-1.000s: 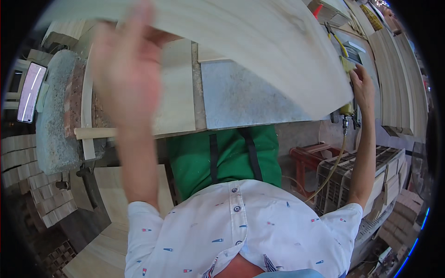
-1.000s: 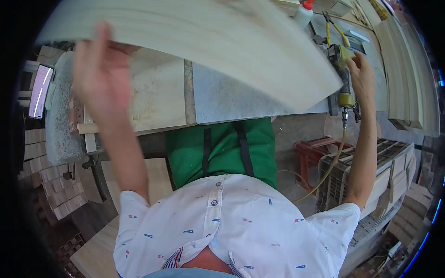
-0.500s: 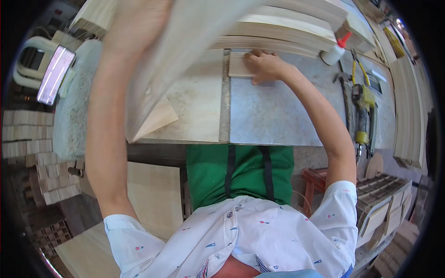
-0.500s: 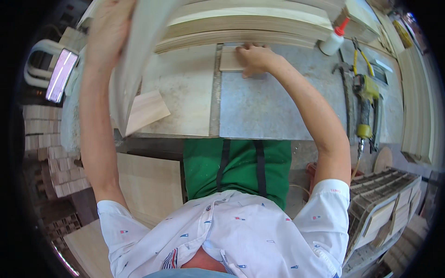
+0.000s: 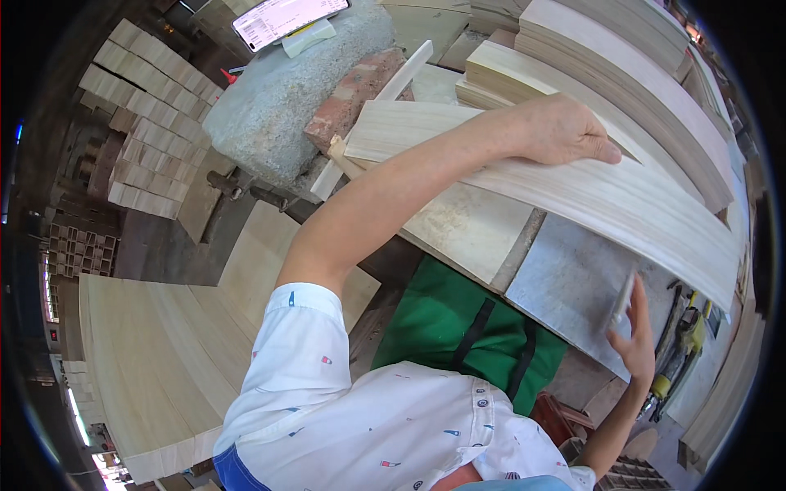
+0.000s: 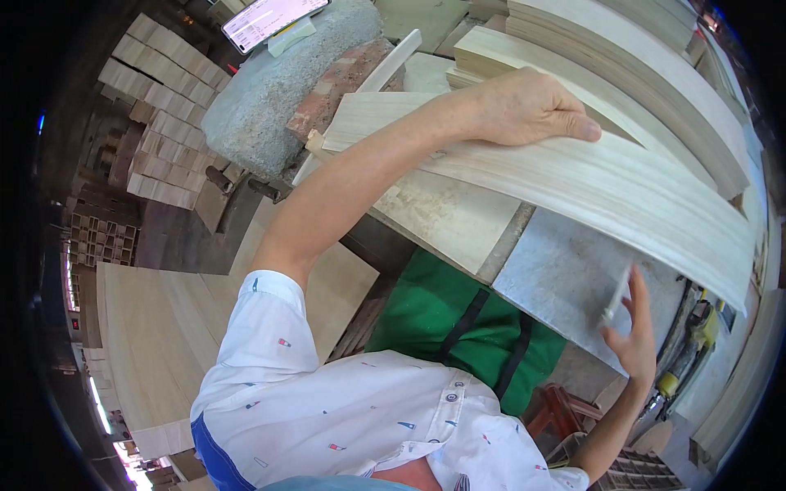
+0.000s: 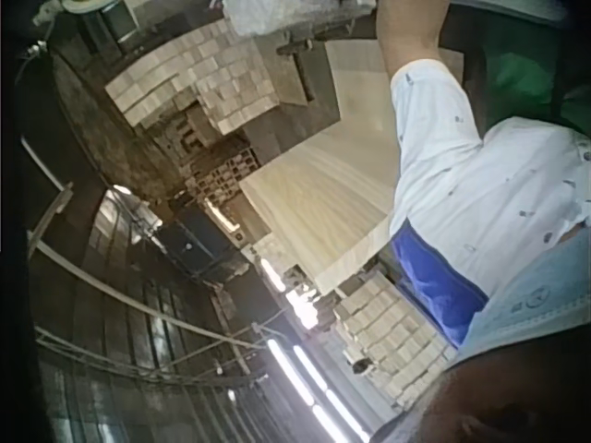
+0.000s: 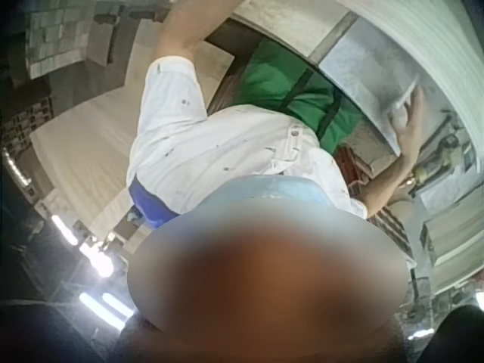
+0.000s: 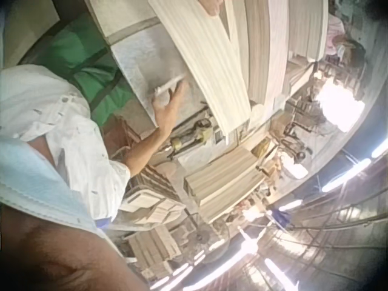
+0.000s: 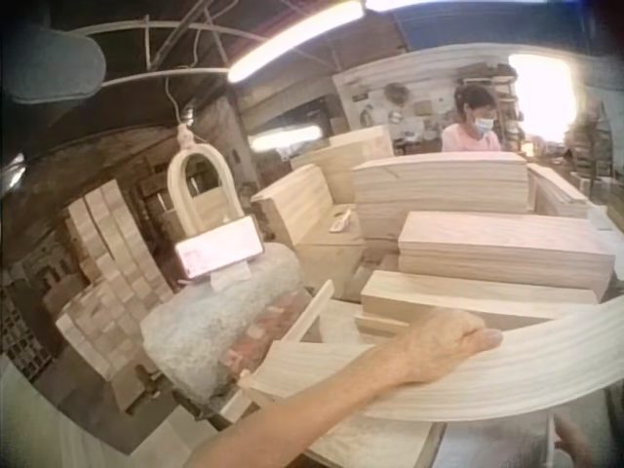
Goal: Assembling wooden drawer components using wood glue and a pneumatic nail gun.
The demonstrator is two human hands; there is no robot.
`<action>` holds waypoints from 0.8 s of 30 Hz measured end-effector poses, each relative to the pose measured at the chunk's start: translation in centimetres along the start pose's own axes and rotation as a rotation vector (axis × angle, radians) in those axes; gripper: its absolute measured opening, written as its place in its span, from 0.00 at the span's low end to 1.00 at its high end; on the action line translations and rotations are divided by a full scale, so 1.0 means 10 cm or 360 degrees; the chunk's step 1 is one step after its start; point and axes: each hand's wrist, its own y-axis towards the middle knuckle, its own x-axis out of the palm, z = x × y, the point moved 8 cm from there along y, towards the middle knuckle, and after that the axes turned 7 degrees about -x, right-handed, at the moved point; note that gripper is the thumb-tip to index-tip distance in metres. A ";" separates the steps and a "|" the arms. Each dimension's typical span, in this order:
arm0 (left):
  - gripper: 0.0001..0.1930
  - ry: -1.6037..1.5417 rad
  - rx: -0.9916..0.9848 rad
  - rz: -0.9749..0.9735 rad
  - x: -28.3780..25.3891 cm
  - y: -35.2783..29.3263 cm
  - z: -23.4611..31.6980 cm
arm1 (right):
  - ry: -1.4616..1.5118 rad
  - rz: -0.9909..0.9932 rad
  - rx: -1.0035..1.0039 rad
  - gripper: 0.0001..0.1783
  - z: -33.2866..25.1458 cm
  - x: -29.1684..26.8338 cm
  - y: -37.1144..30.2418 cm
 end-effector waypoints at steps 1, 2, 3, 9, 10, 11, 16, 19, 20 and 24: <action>0.26 0.0008 0.0024 0.0014 0.02 0.00 0.00 | 0.0131 0.0132 0.0024 0.51 0.03 -0.05 -0.15; 0.26 0.0056 -0.0055 -0.0080 0.11 0.00 -0.04 | 0.0285 0.0280 0.0066 0.51 0.08 -0.12 -0.29; 0.26 0.0109 -0.0129 -0.0173 0.18 0.01 -0.08 | 0.0257 0.0270 0.0045 0.51 0.08 -0.13 -0.40; 0.24 0.0114 -0.0098 -0.0273 0.34 0.01 -0.09 | 0.0403 0.0460 0.0311 0.49 0.26 -0.24 -0.90; 0.24 0.0119 -0.0100 -0.0269 0.35 -0.01 -0.11 | 0.0451 0.0556 0.0315 0.48 0.29 -0.28 -0.96; 0.24 0.0120 -0.0104 -0.0277 0.37 -0.02 -0.13 | 0.0498 0.0654 0.0320 0.48 0.32 -0.32 -1.02; 0.23 0.0118 -0.0070 -0.0318 0.47 -0.05 -0.15 | 0.0459 0.0714 0.0392 0.46 0.51 -0.40 -1.21; 0.23 0.0129 -0.0080 -0.0357 0.51 -0.08 -0.15 | 0.0488 0.0732 0.0422 0.43 0.63 -0.43 -1.29; 0.24 0.0123 -0.0093 -0.0357 0.51 -0.10 -0.16 | 0.0515 0.0756 0.0366 0.42 0.64 -0.45 -1.31; 0.26 0.0079 -0.0048 -0.0363 0.53 -0.15 -0.14 | 0.0489 0.0716 0.0524 0.37 0.80 -0.47 -1.40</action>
